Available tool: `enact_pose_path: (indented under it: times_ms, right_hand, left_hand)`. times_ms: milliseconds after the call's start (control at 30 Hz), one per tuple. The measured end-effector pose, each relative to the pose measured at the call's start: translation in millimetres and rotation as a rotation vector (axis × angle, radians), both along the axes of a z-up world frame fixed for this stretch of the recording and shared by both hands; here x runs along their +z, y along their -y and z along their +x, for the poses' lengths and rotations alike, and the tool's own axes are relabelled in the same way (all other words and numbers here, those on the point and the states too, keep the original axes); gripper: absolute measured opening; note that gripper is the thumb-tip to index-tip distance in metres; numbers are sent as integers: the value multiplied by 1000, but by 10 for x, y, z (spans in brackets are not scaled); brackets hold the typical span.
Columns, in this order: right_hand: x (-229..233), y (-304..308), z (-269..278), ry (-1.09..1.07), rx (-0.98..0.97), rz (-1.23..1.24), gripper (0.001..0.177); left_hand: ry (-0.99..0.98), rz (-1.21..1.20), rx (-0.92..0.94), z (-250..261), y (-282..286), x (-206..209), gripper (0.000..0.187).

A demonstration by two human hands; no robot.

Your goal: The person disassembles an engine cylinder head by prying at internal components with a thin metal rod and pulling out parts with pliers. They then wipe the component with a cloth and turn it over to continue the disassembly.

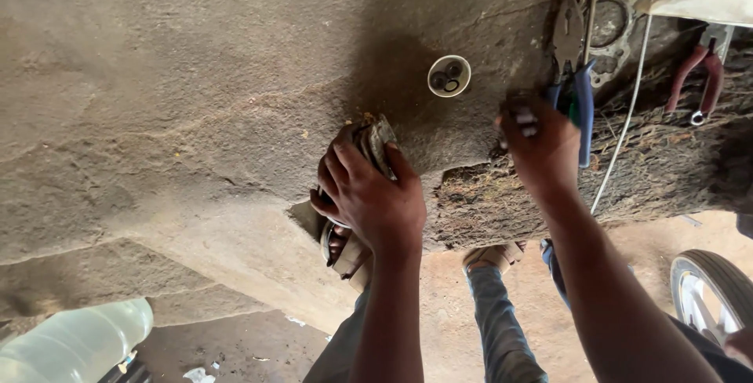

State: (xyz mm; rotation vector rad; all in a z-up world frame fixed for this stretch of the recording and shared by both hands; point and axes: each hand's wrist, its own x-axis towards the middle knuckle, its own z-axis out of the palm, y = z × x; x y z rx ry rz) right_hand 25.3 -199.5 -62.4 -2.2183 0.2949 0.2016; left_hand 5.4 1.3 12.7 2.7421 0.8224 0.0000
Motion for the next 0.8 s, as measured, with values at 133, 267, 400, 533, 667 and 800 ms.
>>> enact_pose_path:
  times_ms: [133,267,400,533,667,800]
  right_hand:
    - [267,25,129,134,-65,187,17]
    - [109,183,-44,81,-43,213,18]
    - [-93,129,-561,36,15,91,12]
    - [-244,-171,-1150,-238,102,124,14]
    - [-187,-407,-1565,-415,118,215,20]
    - [-193,-268,-1714,-380,143,248,21]
  left_hand:
    - [15,-12,-14,-1,15,12,62]
    - [10,-25,-7,37,15,68,60]
    - [6,-43,1,64,21,101,62]
    - [59,-94,5,-10,-58,5,53]
    - [113,-142,-20,-139,-250,-249,45]
    - [92,-189,-39,-61,-217,-23,49]
